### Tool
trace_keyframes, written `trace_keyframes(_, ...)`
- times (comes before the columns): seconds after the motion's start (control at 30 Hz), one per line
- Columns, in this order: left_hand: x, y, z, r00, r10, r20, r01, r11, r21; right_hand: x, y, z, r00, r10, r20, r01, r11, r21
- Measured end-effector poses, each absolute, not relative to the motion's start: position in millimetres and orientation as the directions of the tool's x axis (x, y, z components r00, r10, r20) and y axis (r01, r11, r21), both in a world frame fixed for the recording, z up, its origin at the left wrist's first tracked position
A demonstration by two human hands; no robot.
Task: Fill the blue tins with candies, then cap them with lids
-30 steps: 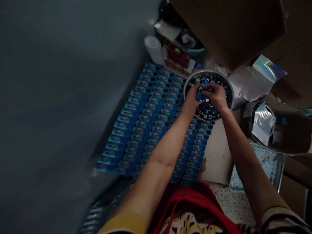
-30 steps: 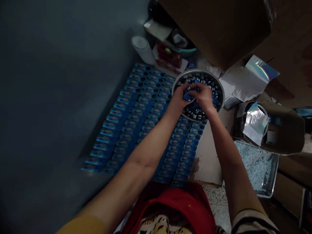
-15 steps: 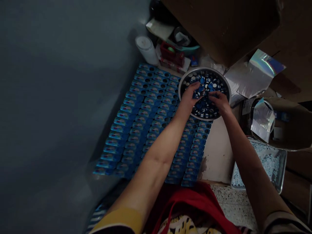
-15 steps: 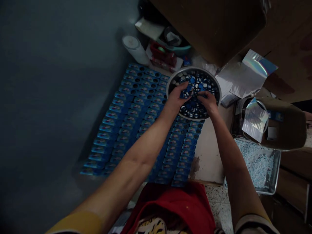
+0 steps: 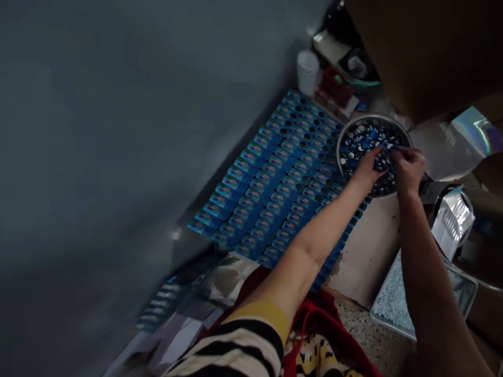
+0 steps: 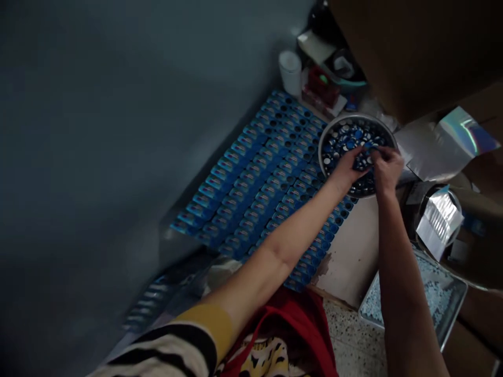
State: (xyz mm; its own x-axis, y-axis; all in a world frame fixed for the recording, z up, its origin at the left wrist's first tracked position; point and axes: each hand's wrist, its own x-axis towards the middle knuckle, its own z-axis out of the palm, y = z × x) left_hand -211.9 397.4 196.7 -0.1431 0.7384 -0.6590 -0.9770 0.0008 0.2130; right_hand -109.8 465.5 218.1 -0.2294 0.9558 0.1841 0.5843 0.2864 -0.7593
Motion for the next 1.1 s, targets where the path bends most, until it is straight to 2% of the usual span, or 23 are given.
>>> trace_keyframes(0.07,-215.3,400.3,205.9,-0.054,0.732,-0.679,-0.995,0.021,0.102,-102.2,453.6,236.2,-0.105,0.978,0.178,0.400,0.205,-0.893)
trace_keyframes(0.13,-230.8,390.7,212.9,-0.021,0.731,-0.682,-0.997,0.032,0.065,-93.5,423.3,252.0,-0.041,0.983,0.181,0.258,0.185,-0.948)
trace_keyframes(0.17,-243.5,380.2,214.9,-0.030,0.734,-0.679,-0.997,0.029,0.074,-90.7,401.7,256.2,-0.051,0.982,0.183,0.242,0.189,-0.952)
trace_keyframes(0.2,-259.4,365.9,215.5,-0.057,0.738,-0.672,-0.995,0.017,0.102,-90.2,377.2,256.6,-0.116,0.983,0.140,0.297,0.168,-0.940)
trace_keyframes(0.3,-318.1,306.6,208.6,-0.260,0.724,-0.640,-0.952,-0.080,0.296,-110.0,306.2,231.3,-0.389,0.888,-0.246,0.482,-0.032,-0.876)
trace_keyframes(0.37,-355.0,262.0,197.4,-0.410,0.618,-0.671,-0.902,-0.167,0.398,-141.4,278.8,198.7,-0.450,0.808,-0.380,0.587,-0.053,-0.808)
trace_keyframes(0.47,-387.6,205.7,174.8,-0.529,0.433,-0.730,-0.848,-0.230,0.478,-197.7,275.5,151.5,-0.515,0.790,-0.332,0.708,0.174,-0.685)
trace_keyframes(0.57,-390.0,173.4,155.3,-0.526,0.328,-0.785,-0.849,-0.259,0.461,-239.7,291.1,127.6,-0.611,0.719,-0.332,0.752,0.395,-0.528)
trace_keyframes(0.67,-380.1,160.3,145.8,-0.466,0.305,-0.831,-0.879,-0.271,0.393,-261.5,300.5,126.7,-0.623,0.681,-0.386,0.782,0.524,-0.338)
trace_keyframes(0.73,-376.5,155.7,142.8,-0.437,0.300,-0.848,-0.889,-0.284,0.358,-270.3,305.3,130.3,-0.586,0.692,-0.422,0.805,0.556,-0.207)
trace_keyframes(0.8,-377.1,151.8,139.6,-0.428,0.318,-0.846,-0.892,-0.301,0.338,-277.8,312.9,131.9,-0.547,0.688,-0.476,0.817,0.563,-0.126)
trace_keyframes(0.87,-380.0,148.4,136.2,-0.437,0.351,-0.828,-0.887,-0.319,0.333,-283.0,322.5,131.2,-0.534,0.672,-0.513,0.815,0.570,-0.101)
trace_keyframes(0.97,-384.0,146.0,134.7,-0.422,0.363,-0.831,-0.891,-0.335,0.306,-282.7,328.9,133.2,-0.588,0.641,-0.494,0.771,0.628,-0.104)
trace_keyframes(1.03,-384.9,145.4,137.4,-0.376,0.347,-0.859,-0.906,-0.334,0.261,-277.2,320.9,139.5,-0.663,0.593,-0.457,0.712,0.688,-0.142)
trace_keyframes(1.1,-383.8,144.0,140.5,-0.354,0.348,-0.868,-0.914,-0.324,0.242,-270.5,303.7,148.3,-0.780,0.509,-0.363,0.605,0.762,-0.232)
